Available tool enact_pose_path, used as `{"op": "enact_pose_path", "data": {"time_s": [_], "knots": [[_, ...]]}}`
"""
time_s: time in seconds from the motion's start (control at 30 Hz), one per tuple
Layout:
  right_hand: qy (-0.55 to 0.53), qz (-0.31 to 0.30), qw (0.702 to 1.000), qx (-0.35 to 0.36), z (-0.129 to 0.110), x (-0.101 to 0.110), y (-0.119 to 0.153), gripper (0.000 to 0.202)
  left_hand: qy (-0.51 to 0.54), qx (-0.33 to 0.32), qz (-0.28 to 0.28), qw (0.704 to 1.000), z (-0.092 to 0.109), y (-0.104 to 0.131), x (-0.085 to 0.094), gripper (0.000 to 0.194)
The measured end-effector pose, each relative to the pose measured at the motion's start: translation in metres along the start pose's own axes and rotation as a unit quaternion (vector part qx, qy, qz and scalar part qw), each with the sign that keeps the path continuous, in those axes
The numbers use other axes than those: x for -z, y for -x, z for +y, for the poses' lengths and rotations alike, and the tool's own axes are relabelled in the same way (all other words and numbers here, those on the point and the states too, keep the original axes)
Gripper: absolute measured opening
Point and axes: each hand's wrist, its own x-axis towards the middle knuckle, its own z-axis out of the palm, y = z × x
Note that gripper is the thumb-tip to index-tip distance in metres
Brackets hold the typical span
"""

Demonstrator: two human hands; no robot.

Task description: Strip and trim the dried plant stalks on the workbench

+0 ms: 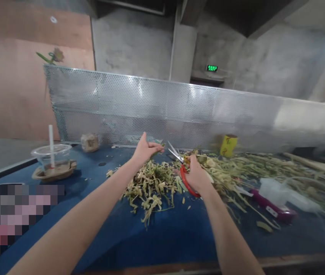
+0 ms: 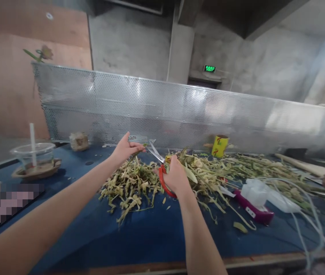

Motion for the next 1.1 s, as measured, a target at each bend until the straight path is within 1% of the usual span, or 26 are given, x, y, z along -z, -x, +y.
{"op": "enact_pose_path", "data": {"time_s": [0.13, 0.23, 0.33, 0.57, 0.7, 0.83, 0.97, 1.1], "knots": [[0.016, 0.028, 0.999, -0.006, 0.007, 0.000, -0.002, 0.040, -0.013, -0.003, -0.039, 0.999, 0.002, -0.010, -0.019, 0.109], [-0.003, 0.040, 0.999, -0.034, 0.011, 0.005, -0.004, 0.036, -0.007, -0.009, -0.056, 0.998, 0.002, -0.015, -0.034, 0.107], [-0.024, 0.044, 0.998, -0.049, 0.015, 0.012, -0.005, 0.033, -0.001, -0.019, -0.067, 0.998, 0.003, -0.018, -0.044, 0.105], [-0.033, 0.024, 0.997, -0.066, 0.021, 0.017, -0.006, 0.033, -0.031, -0.015, -0.112, 0.993, 0.002, -0.027, -0.052, 0.101], [0.021, 0.004, 0.996, -0.083, 0.021, 0.022, -0.006, 0.033, -0.067, 0.003, -0.134, 0.989, 0.004, -0.030, -0.053, 0.104], [0.081, 0.015, 0.992, -0.093, 0.023, 0.029, -0.007, 0.032, -0.090, 0.023, -0.154, 0.984, 0.010, -0.036, -0.056, 0.105], [0.108, 0.028, 0.989, -0.096, 0.029, 0.033, -0.008, 0.030, -0.105, 0.033, -0.171, 0.979, 0.013, -0.046, -0.064, 0.111], [0.150, 0.026, 0.982, -0.113, 0.037, 0.037, -0.007, 0.027, -0.115, 0.043, -0.196, 0.973, 0.010, -0.057, -0.076, 0.115]]}}
